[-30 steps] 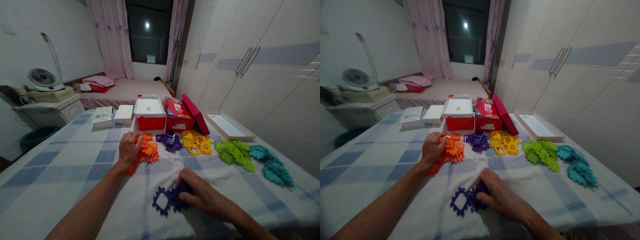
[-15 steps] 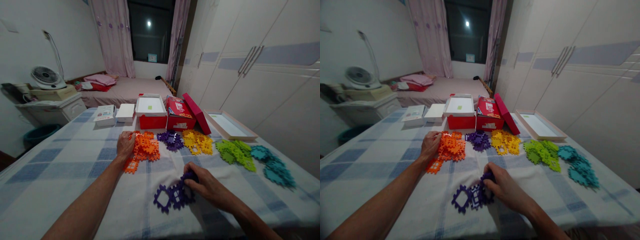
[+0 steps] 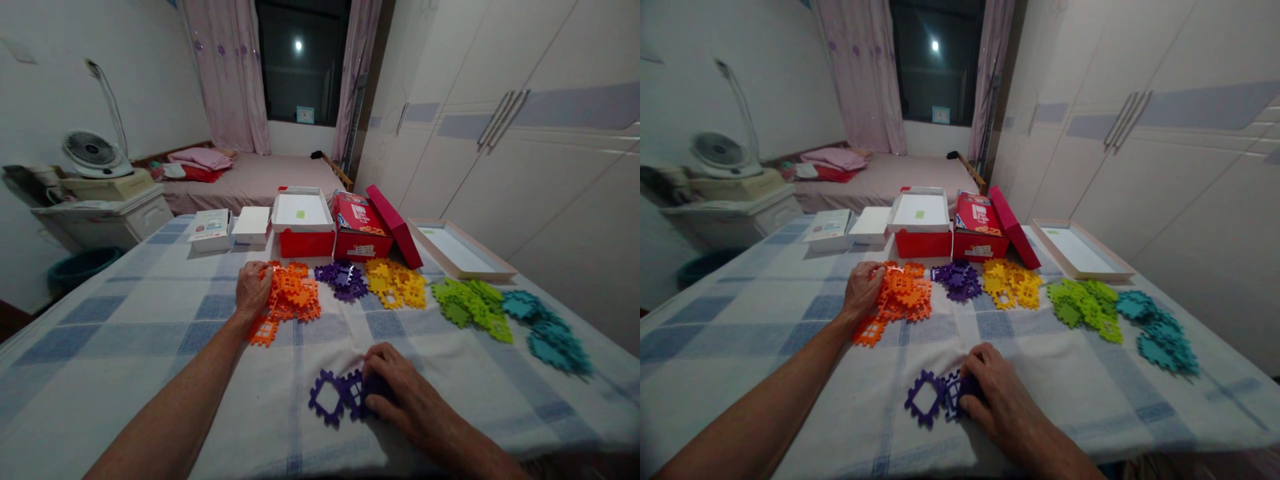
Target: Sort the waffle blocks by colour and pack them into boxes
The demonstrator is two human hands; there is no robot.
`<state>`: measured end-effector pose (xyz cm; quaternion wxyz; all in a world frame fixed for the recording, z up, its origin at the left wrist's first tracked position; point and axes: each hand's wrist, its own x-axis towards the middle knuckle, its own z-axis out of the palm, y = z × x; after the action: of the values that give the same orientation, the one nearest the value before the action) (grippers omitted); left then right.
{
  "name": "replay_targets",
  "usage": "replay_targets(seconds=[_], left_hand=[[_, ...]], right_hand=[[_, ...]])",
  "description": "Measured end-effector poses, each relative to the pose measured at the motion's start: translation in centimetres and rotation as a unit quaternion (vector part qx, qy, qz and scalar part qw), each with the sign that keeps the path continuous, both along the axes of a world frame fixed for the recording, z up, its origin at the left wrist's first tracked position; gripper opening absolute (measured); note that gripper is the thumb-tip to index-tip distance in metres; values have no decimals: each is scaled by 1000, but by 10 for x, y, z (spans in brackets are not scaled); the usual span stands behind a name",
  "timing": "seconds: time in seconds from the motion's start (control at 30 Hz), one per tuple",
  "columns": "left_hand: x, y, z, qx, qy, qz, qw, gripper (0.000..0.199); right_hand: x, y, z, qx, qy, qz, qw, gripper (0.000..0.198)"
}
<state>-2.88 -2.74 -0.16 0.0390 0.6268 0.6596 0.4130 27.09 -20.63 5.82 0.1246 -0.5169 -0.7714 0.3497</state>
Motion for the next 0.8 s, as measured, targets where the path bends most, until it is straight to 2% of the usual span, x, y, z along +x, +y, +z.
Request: replay_targets(seconds=[0.1, 0.2, 0.3, 0.4, 0.5, 0.57, 0.63, 0.7, 0.77, 0.8], left_hand=[[1, 0, -1, 8, 1, 0, 1000, 30], [2, 1, -2, 10, 2, 0, 1000, 30], [4, 1, -4, 9, 7, -3, 1000, 32], [5, 2, -6, 14, 11, -10, 1000, 32], [5, 2, -7, 20, 10, -16, 1000, 34], [4, 3, -8, 22, 8, -13, 1000, 33], [4, 3, -9, 21, 7, -11, 1000, 33], [4, 4, -9, 20, 6, -12, 1000, 33], [4, 4, -10, 18, 4, -10, 1000, 32], [4, 4, -10, 18, 3, -8, 1000, 31]], right_hand=[[5, 4, 11, -19, 33, -9, 999, 12], [13, 24, 18, -45, 109, -46, 992, 12], [13, 68, 18, 17, 175, -108, 979, 25], [0, 124, 16, 76, 184, -150, 968, 30], [-20, 174, 18, 119, 152, -179, 965, 27], [-30, 194, 18, 146, 119, -198, 962, 25], [-33, 199, 17, 171, 100, -216, 956, 26], [-30, 187, 15, 197, 83, -202, 956, 28], [-22, 161, 16, 178, 63, -127, 974, 28], [-17, 144, 18, 144, 52, -66, 986, 28]])
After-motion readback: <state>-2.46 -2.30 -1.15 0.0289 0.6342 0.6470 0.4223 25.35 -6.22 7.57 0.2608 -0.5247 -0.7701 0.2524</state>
